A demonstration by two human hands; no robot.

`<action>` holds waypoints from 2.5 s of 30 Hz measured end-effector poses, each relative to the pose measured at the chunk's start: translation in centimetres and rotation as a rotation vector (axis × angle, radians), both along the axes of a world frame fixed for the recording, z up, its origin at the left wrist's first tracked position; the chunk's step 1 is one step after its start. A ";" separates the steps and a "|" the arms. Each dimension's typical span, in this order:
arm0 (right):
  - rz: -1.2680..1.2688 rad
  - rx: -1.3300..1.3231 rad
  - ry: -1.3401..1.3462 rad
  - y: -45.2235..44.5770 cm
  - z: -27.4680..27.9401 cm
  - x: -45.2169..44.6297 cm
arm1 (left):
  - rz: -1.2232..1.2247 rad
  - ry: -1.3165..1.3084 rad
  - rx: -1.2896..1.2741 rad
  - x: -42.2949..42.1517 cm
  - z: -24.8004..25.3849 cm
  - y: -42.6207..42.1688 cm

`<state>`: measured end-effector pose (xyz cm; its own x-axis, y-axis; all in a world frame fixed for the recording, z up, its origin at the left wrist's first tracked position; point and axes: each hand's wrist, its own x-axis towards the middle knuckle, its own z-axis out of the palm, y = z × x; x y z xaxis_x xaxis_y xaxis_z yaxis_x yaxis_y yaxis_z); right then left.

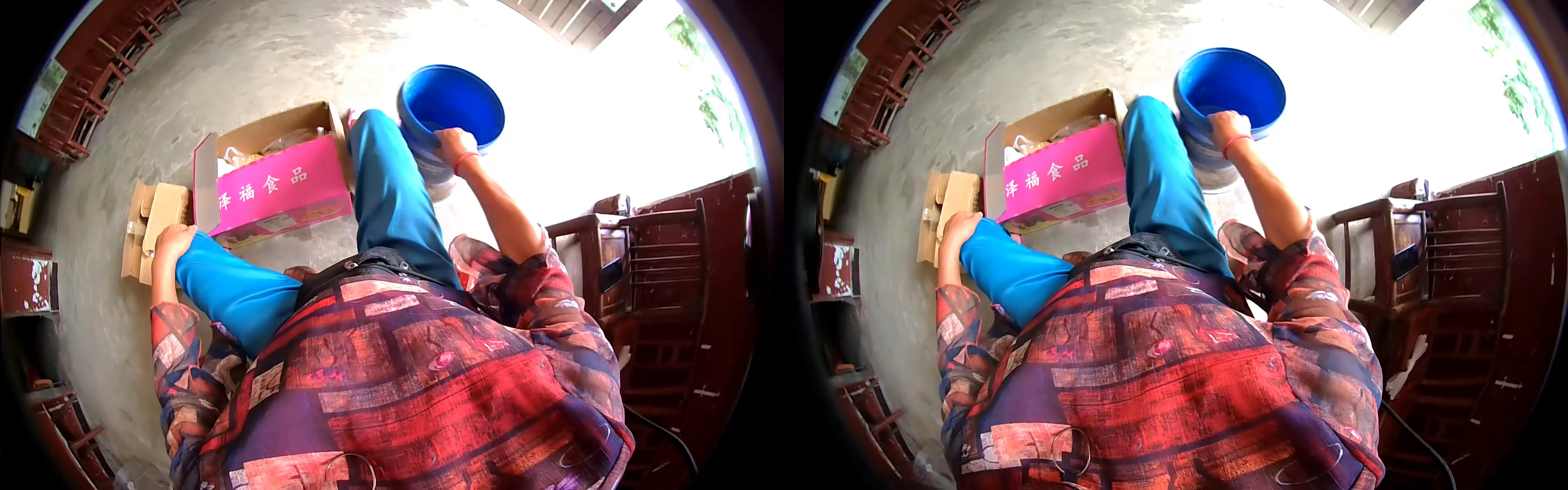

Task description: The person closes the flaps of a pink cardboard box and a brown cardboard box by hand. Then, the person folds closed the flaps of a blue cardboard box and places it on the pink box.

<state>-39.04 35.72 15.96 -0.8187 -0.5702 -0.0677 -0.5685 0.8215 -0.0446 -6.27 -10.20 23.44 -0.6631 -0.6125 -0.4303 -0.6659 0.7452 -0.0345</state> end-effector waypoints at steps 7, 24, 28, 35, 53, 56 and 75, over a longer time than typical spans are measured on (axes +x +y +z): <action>-0.085 0.030 0.048 5.3 0.0 0.1 | 0.000 -0.008 0.024 0.1 -0.2 -0.4; -0.289 0.018 0.129 15.3 0.2 -2.1 | -0.076 -0.060 0.048 -0.8 -0.5 -0.3; -0.240 -0.035 0.120 14.9 -0.6 -3.2 | -0.027 -0.123 0.062 -1.2 0.3 0.6; -0.208 0.058 0.189 15.9 -1.9 -2.4 | -0.232 -0.132 0.016 0.0 -1.8 -1.4; 0.489 -0.404 0.117 -12.1 4.3 3.9 | 0.055 0.204 0.146 -4.5 -12.6 -2.1; 0.549 -0.019 -0.054 -19.6 0.7 6.5 | 0.046 0.133 0.139 -5.1 -14.1 -1.2; 0.264 0.093 -0.181 -24.2 -7.8 6.0 | -0.006 -0.059 0.069 -6.0 -8.9 2.6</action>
